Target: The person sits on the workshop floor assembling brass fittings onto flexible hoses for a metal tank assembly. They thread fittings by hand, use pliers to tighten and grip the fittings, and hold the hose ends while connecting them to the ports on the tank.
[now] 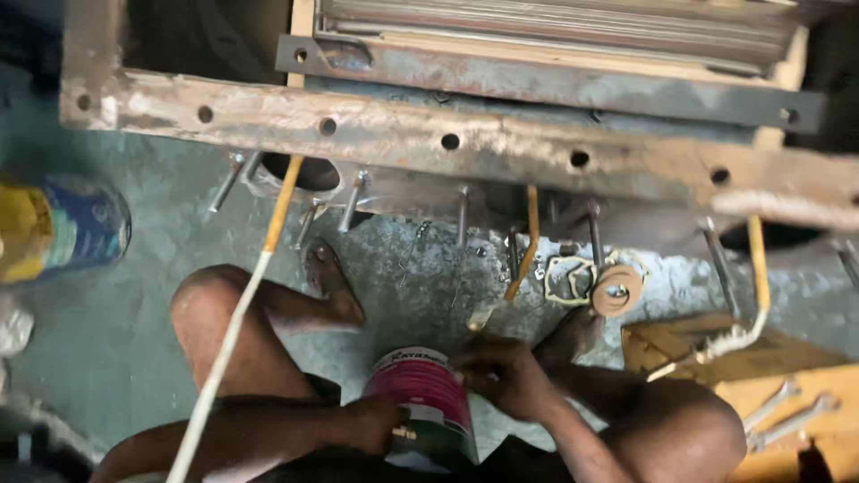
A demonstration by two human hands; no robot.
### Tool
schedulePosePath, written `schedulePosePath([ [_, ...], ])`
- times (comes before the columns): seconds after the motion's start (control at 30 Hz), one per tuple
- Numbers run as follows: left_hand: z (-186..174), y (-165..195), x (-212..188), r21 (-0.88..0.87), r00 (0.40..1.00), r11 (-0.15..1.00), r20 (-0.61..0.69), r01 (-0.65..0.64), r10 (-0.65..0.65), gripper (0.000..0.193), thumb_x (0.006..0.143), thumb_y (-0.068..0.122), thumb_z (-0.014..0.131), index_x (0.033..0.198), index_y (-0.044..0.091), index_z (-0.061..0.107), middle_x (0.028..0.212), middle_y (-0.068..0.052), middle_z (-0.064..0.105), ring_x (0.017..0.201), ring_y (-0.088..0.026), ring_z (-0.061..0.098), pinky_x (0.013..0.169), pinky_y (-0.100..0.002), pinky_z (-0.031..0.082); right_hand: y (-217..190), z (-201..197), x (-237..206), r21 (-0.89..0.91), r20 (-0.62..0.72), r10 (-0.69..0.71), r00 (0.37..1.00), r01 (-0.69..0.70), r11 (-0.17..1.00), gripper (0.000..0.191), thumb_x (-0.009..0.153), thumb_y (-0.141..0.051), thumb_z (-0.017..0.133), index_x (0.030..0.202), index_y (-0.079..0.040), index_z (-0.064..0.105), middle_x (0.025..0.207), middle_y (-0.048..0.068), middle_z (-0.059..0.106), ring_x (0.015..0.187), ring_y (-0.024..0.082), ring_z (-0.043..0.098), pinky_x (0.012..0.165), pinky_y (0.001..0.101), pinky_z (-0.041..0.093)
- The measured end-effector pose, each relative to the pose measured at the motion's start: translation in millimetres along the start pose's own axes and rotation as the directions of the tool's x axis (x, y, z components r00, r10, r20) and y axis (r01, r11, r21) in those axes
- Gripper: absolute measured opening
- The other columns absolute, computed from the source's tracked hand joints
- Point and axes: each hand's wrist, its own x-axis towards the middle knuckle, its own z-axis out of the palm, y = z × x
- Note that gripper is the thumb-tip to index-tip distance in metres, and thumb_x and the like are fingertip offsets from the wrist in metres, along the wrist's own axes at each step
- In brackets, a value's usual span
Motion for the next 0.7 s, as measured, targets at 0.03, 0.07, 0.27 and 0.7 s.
schedulePosePath([
  [0.03,-3,-2,-11,0.031,1.0,0.999,-0.015,-0.006,0.006,0.043,0.081,0.026,0.072,0.119,0.007,0.069,0.11,-0.023,0.072,0.104,-0.042,0.068,0.089,-0.051,0.054,-4,11,-2,-0.05,-0.031,0.012,0.999,-0.014,0.999,0.013,0.084,-0.012,0.082,0.095,-0.006,0.078,0.082,0.004,0.071,0.065,0.014,0.062,0.058,0.0286,0.049],
  [0.07,-4,-4,-21,0.06,0.999,0.998,-0.041,-0.013,0.015,0.037,0.087,0.029,0.072,0.119,0.009,0.07,0.111,-0.022,0.073,0.105,-0.041,0.069,0.09,-0.05,0.054,-7,25,-7,0.015,-0.083,-0.009,0.997,0.011,1.0,0.012,0.084,-0.01,0.081,0.095,-0.005,0.077,0.082,0.005,0.069,0.066,0.014,0.06,0.058,0.0293,0.047],
  [0.27,10,38,-81,0.021,0.824,0.946,-0.485,-0.323,0.292,0.037,0.081,0.009,0.073,0.118,0.009,0.073,0.109,-0.019,0.073,0.103,-0.038,0.068,0.09,-0.049,0.053,0,108,-40,-0.058,-0.266,-0.258,0.929,0.252,0.966,0.007,0.09,-0.005,0.079,0.094,-0.001,0.076,0.085,0.008,0.071,0.079,0.015,0.065,0.068,0.031,0.053],
  [0.7,-21,83,-313,0.526,-0.24,0.78,-0.85,-0.339,0.47,0.04,0.075,-0.002,0.08,0.115,0.0,0.071,0.13,-0.018,0.066,0.115,-0.029,0.067,0.09,-0.038,0.057,-77,211,-104,0.373,-0.622,-0.135,0.771,0.444,0.815,0.016,0.09,0.005,0.067,0.106,0.006,0.07,0.095,0.016,0.072,0.077,0.022,0.072,0.082,0.0448,0.064],
])
